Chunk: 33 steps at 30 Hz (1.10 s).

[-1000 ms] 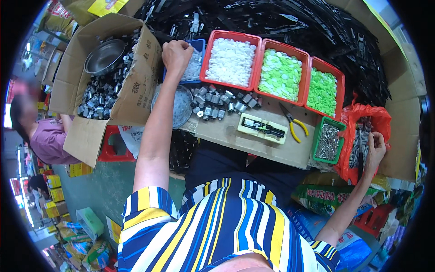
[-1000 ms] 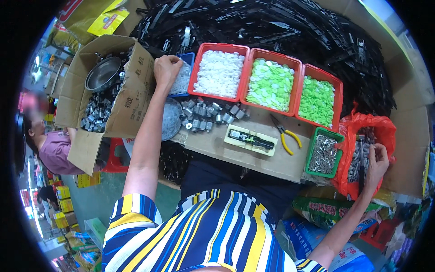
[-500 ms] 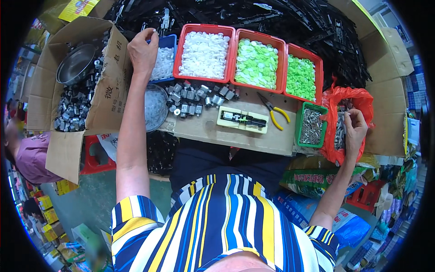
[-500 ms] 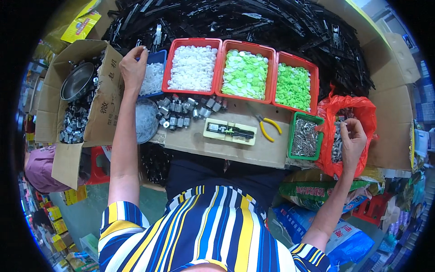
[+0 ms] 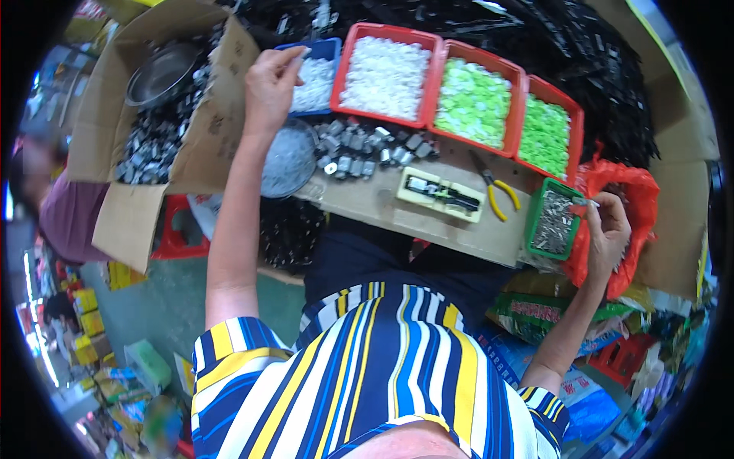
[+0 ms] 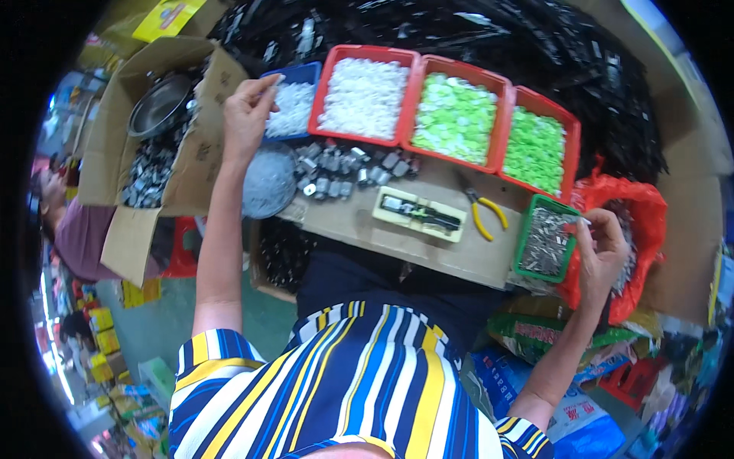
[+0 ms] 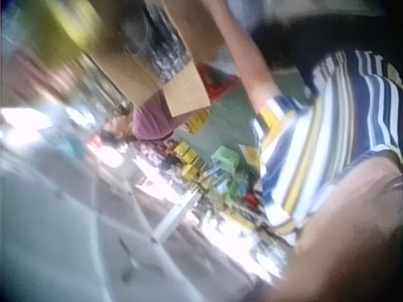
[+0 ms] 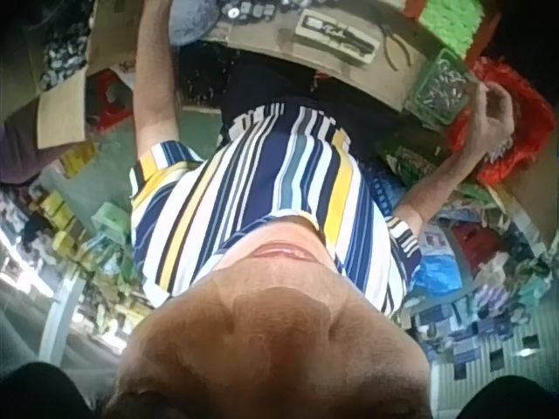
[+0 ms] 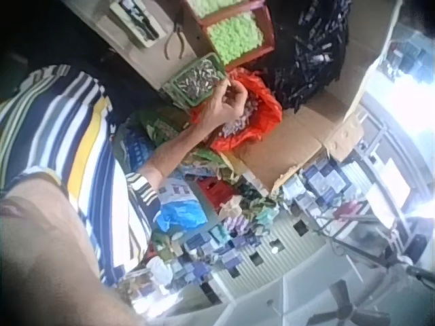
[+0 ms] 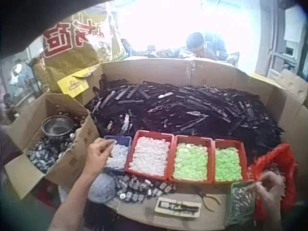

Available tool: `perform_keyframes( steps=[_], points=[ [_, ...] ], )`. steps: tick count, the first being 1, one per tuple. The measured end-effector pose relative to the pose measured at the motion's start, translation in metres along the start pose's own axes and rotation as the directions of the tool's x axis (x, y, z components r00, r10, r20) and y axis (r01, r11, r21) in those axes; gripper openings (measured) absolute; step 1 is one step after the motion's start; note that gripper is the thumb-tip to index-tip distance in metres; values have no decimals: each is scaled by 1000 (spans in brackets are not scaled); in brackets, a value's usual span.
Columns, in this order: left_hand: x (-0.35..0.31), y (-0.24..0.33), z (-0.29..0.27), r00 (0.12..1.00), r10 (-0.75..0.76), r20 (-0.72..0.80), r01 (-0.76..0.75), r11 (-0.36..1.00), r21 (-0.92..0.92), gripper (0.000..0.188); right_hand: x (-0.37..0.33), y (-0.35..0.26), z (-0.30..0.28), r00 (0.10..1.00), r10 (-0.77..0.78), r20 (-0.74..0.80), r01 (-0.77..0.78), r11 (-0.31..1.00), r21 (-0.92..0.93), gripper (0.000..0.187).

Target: Assembling small mechanical components at a factory workbench using a hammer and assembly jig.

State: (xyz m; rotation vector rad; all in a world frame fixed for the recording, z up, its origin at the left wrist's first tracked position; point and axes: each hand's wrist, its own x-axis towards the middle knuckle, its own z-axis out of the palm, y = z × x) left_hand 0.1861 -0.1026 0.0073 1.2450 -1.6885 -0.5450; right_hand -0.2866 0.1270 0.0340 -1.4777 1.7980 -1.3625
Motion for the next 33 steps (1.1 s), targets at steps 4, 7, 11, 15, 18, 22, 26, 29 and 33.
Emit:
perform_keyframes(
  steps=[4,7,11,15,18,22,26,29,33],
  points=[
    [-35,19,-21,994,-77,83,73,996,56,22,-3,11,8,1000,8,15,-8,1000,-5,10],
    [-60,33,-38,993,-63,95,34,961,276,15,-3,11,17,998,35,54,-37,999,22,10],
    [-74,31,-45,981,87,175,-156,890,428,10,-1,12,21,996,28,82,-27,1000,-8,9],
    [-77,19,-39,947,134,291,-286,765,577,6,-2,8,25,996,31,83,-28,999,-42,9],
    [-78,9,-30,940,129,317,-306,728,613,9,-3,6,27,996,23,88,-17,998,-67,9],
    [-78,1,-23,925,51,378,-305,692,654,10,-4,1,28,996,23,91,-16,997,-81,9],
    [-77,4,-25,922,72,380,-289,782,553,10,-5,-3,30,996,22,86,-17,998,-60,9],
    [-78,8,-28,931,81,356,-265,821,506,10,-6,-3,30,996,22,85,-19,999,-36,9],
    [-82,7,-30,943,87,322,-244,837,489,10,-8,-5,38,996,39,82,-43,998,49,10]
  ],
)
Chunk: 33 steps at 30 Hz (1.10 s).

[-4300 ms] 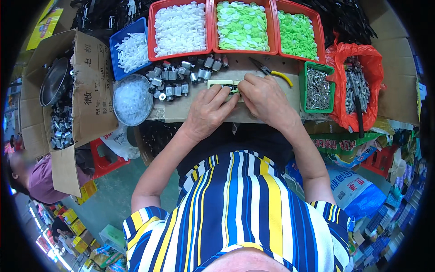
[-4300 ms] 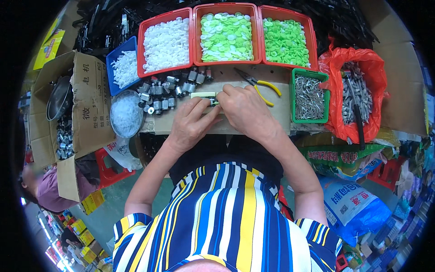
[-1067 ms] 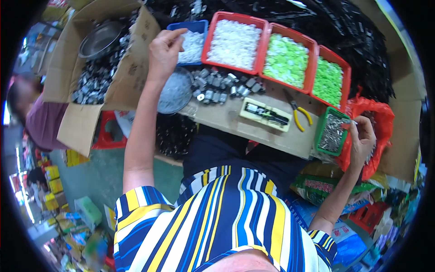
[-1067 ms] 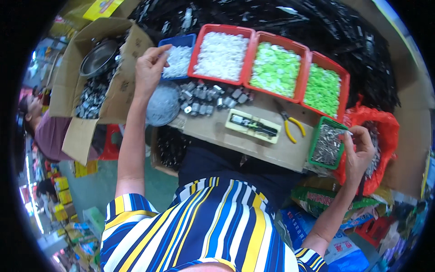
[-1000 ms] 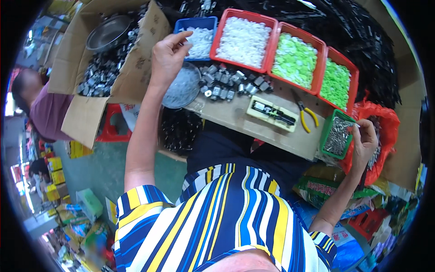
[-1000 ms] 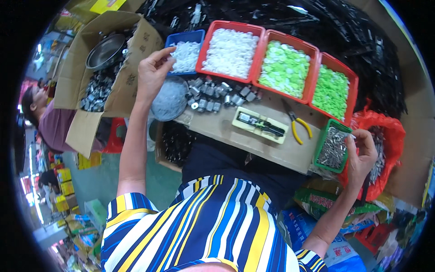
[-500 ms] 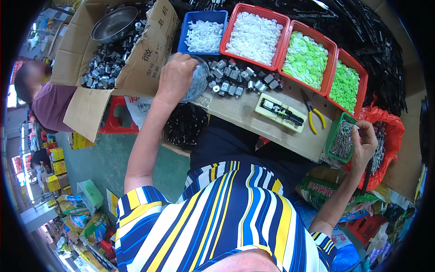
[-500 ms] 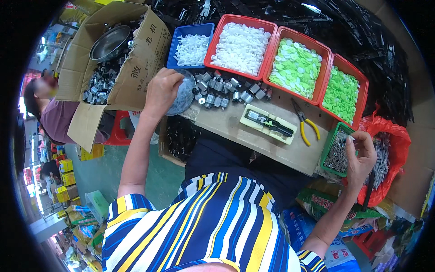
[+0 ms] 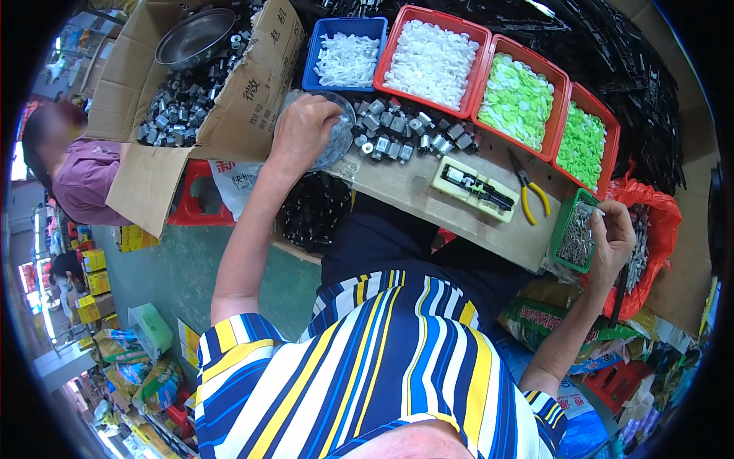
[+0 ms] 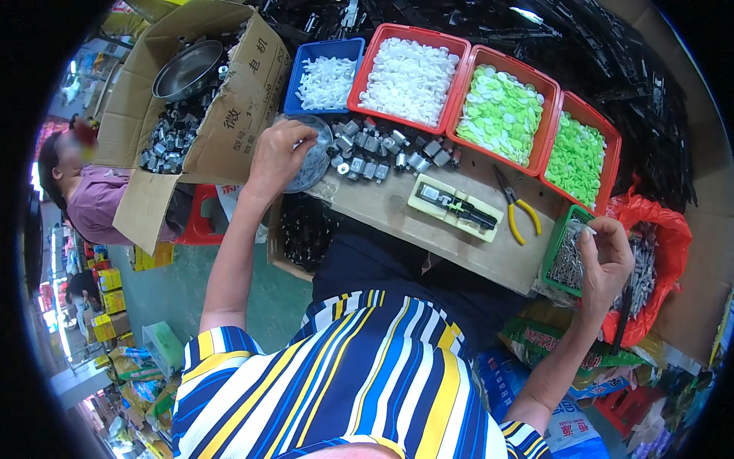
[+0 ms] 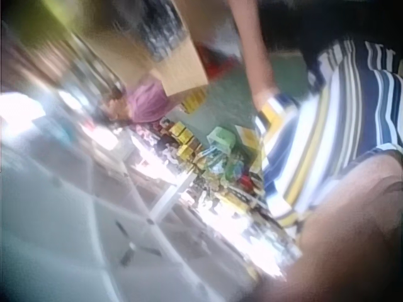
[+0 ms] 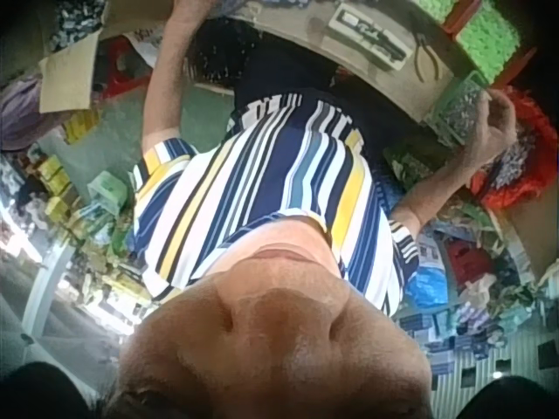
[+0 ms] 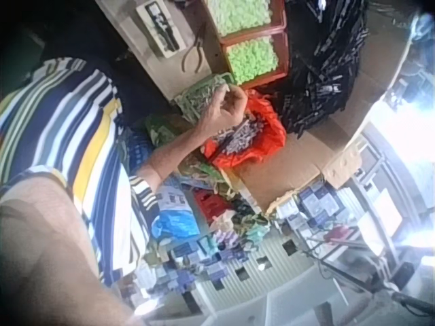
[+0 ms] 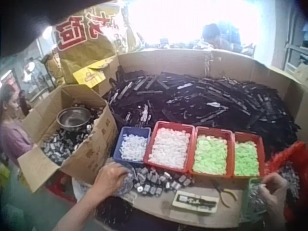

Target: Assembling small mechanical components at a factory workbench using a hammer and assembly jig.

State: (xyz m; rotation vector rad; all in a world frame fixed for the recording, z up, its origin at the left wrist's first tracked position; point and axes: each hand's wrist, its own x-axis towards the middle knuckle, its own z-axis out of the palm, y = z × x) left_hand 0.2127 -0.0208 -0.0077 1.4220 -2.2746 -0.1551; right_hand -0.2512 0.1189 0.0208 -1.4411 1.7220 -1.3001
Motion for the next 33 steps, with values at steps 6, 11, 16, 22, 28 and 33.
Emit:
perform_keyframes(
  steps=[6,11,16,22,28,33],
  points=[
    [-6,10,-14,985,-162,-59,145,963,-227,15,-4,-7,20,1000,13,-11,-11,989,148,10],
    [-12,27,-18,940,-340,29,292,760,-580,14,-8,-11,67,994,-3,110,-50,877,478,12],
    [-19,64,-10,901,-357,248,361,297,-884,14,-12,-39,127,959,20,281,-186,794,579,15],
    [-13,93,12,934,-232,273,321,205,-925,15,-10,-50,151,949,21,316,-215,777,592,15],
    [-7,104,21,941,-153,301,327,187,-927,13,-12,-48,148,955,5,297,-183,796,576,15],
    [-4,108,23,941,-135,310,335,242,-911,13,-14,-45,147,952,17,305,-199,792,578,14]
  ],
)
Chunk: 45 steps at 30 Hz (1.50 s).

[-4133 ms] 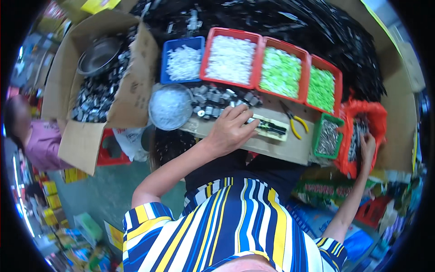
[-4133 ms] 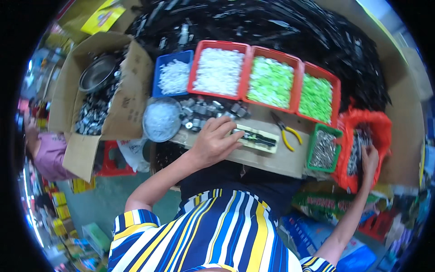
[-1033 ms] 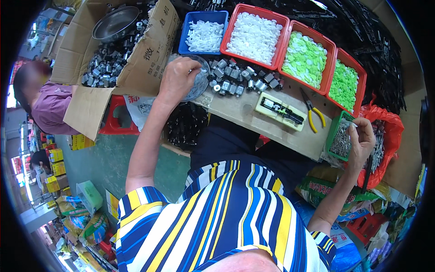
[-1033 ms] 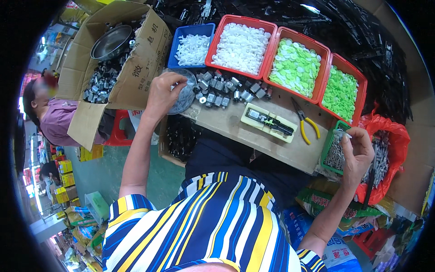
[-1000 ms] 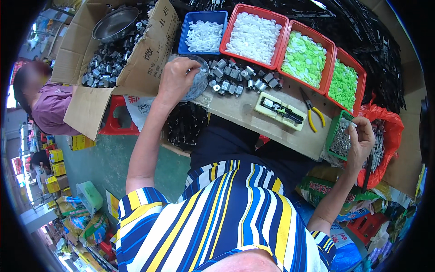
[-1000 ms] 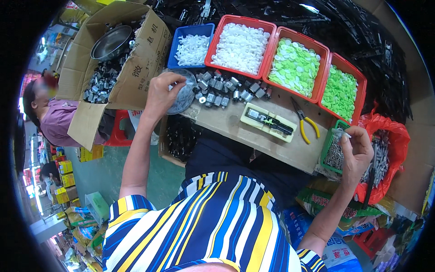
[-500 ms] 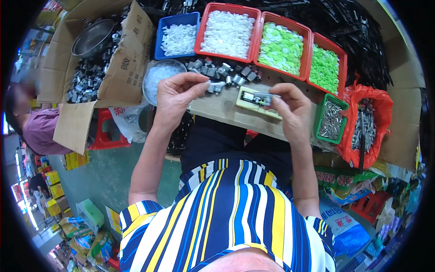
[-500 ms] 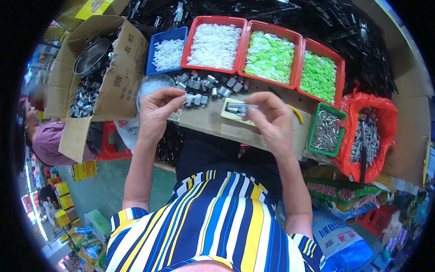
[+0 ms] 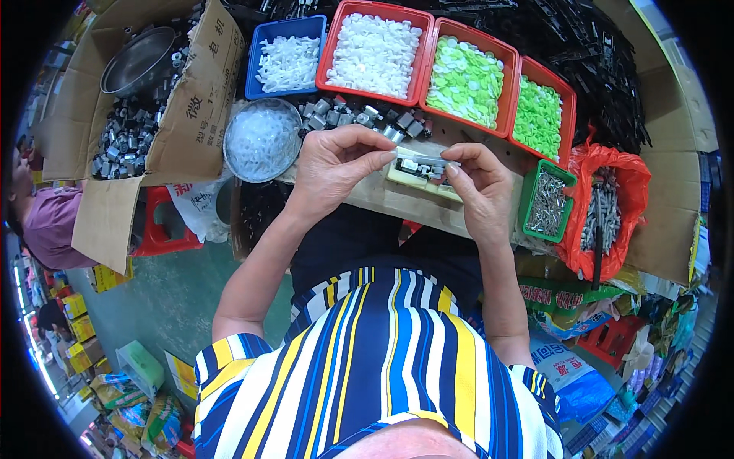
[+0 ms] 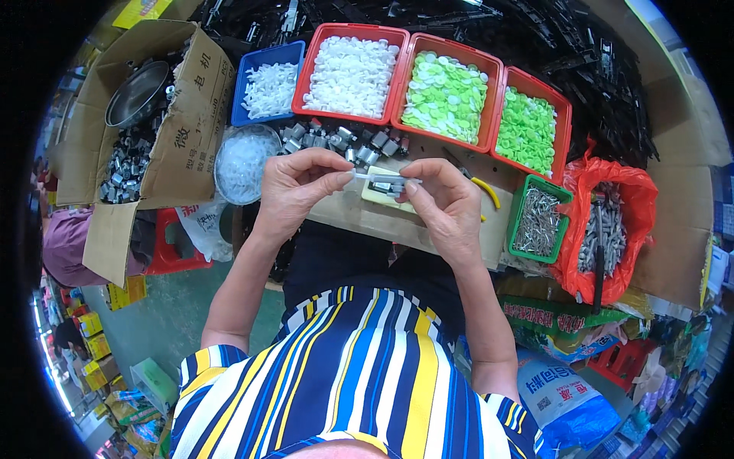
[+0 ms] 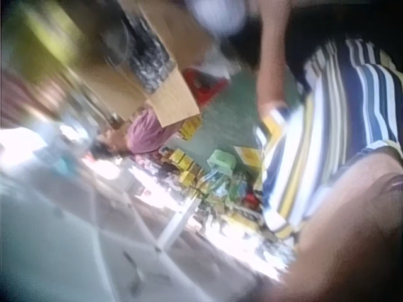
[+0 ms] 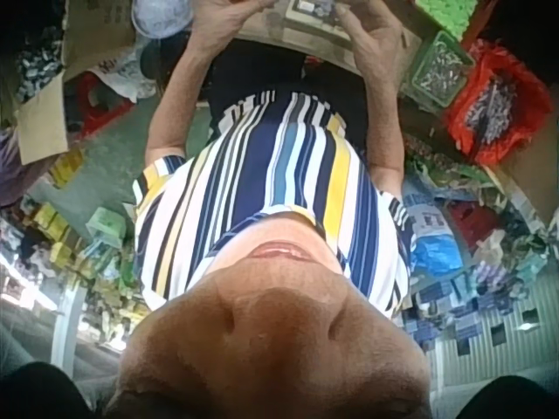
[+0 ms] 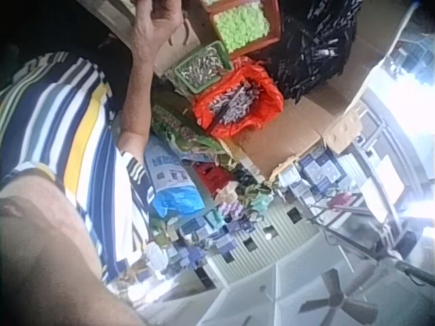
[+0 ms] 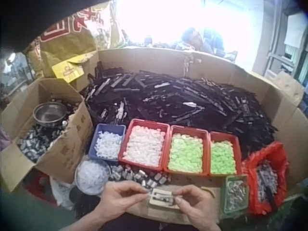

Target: Assembling small mechanical components at a factory workbench using a hammer and assembly jig.

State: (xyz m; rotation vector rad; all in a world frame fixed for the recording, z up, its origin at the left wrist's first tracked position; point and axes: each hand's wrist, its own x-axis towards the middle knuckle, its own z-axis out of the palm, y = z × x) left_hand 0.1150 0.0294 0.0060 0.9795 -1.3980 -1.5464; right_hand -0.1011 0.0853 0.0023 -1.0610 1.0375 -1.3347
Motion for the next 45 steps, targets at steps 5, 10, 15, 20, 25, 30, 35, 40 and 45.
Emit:
perform_keyframes(
  steps=[5,10,15,20,25,30,35,40,45],
  points=[
    [3,2,6,999,-45,9,45,999,-25,13,-3,-2,-6,1000,-18,9,19,999,-35,14],
    [5,3,16,993,-106,59,105,994,11,13,-6,0,-16,996,-79,49,86,981,-174,13],
    [9,1,26,993,65,102,-68,997,28,19,-9,1,-28,999,-25,-28,22,995,-97,14],
    [10,1,32,827,492,273,-546,584,601,26,-10,2,-36,999,-5,-39,5,1000,-17,14],
    [14,-5,34,780,519,350,-604,478,638,19,-11,1,-36,997,56,-51,-55,998,19,15],
    [22,-11,32,829,408,383,-560,610,561,21,-15,-2,-42,998,42,-54,-47,995,-91,13],
    [27,-22,34,841,390,374,-541,610,579,27,-23,2,-61,986,86,-143,-117,968,-220,13],
    [27,-34,37,831,361,424,-556,574,601,29,-29,11,-68,977,119,-176,-169,937,-307,13],
    [27,-37,41,829,346,440,-559,560,612,29,-28,18,-68,976,133,-174,-177,947,-268,13]
  ],
)
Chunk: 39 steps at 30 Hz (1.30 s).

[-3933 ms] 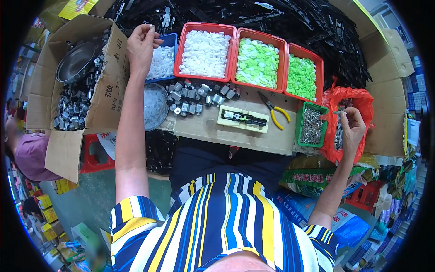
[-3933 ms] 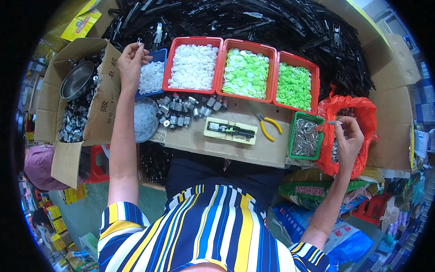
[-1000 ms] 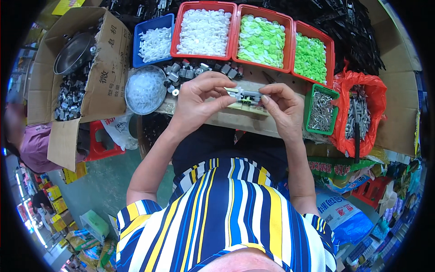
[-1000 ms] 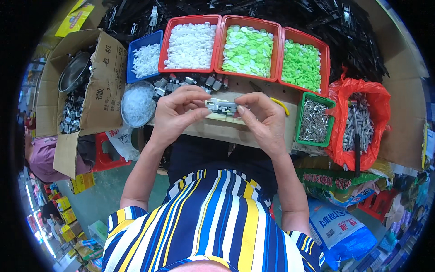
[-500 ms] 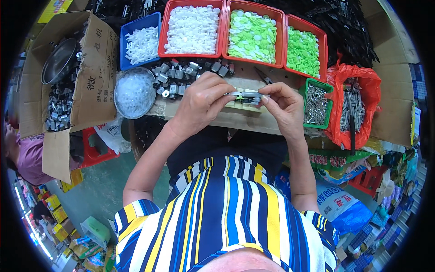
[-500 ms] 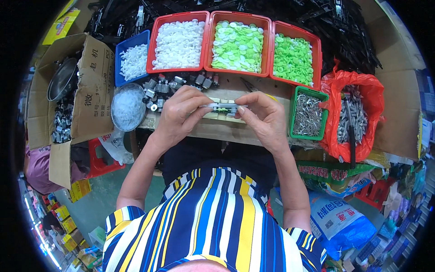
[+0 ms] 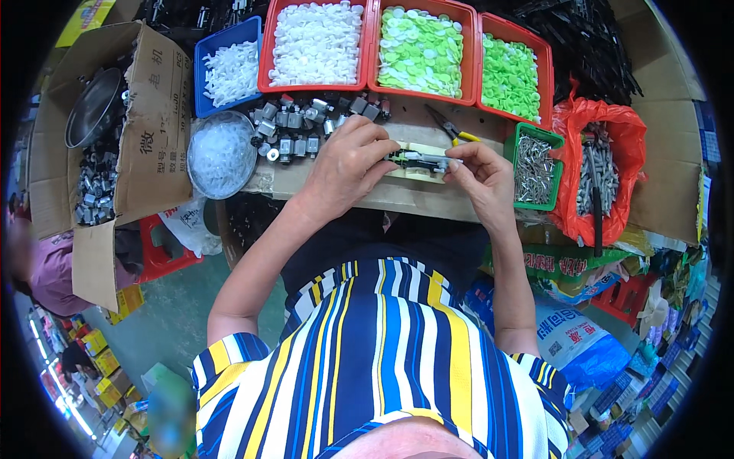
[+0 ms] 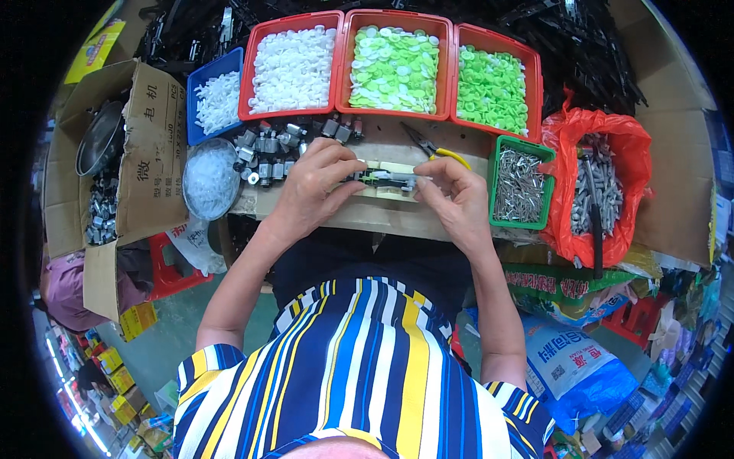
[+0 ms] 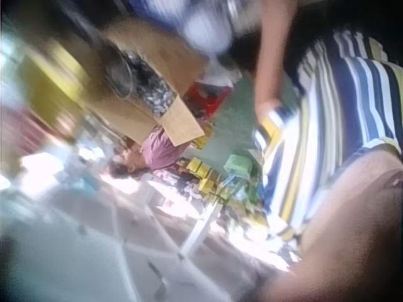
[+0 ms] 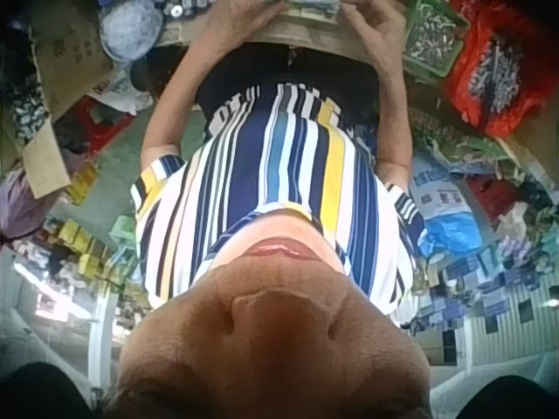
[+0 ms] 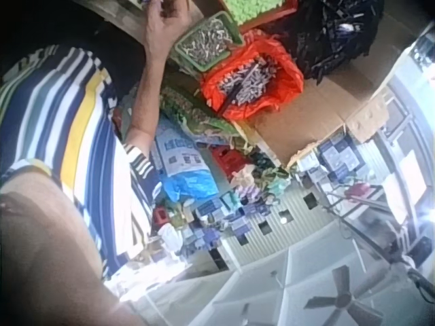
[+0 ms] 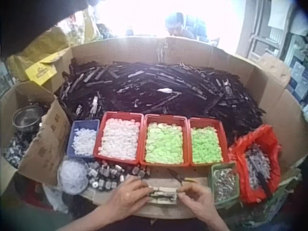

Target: Assembling small mechanical components at a factory workbench using a hammer and assembly jig.

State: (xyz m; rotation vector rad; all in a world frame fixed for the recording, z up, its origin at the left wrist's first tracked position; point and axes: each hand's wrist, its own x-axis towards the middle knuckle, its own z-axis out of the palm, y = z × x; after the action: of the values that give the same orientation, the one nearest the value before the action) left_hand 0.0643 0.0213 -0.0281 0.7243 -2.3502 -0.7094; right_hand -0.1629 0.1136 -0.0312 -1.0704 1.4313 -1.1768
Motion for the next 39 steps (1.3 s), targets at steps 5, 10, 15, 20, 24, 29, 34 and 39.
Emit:
perform_keyframes(
  steps=[5,10,15,20,24,29,34,39],
  points=[
    [3,3,0,1000,-3,14,3,1000,8,28,2,5,-1,1000,22,5,-22,1000,18,13],
    [7,7,3,1000,11,-1,-11,999,39,27,2,4,-4,999,-1,50,9,988,-156,13],
    [12,11,17,998,54,-12,-53,998,38,21,3,3,-6,998,-30,52,42,969,-242,14],
    [14,8,26,995,99,-28,-97,994,46,15,3,-4,-7,989,-118,83,142,908,-394,16],
    [15,7,26,990,134,-53,-131,990,55,13,5,-5,-11,974,-193,121,227,866,-446,14],
    [16,6,25,988,143,-58,-139,988,67,12,4,0,-10,966,-222,130,257,862,-437,13],
    [15,7,26,991,130,-41,-126,989,76,13,3,1,-11,959,-248,140,285,843,-456,14],
    [13,11,22,994,101,-36,-99,994,54,16,5,-19,-20,923,-372,97,362,752,-551,16]
  ],
)
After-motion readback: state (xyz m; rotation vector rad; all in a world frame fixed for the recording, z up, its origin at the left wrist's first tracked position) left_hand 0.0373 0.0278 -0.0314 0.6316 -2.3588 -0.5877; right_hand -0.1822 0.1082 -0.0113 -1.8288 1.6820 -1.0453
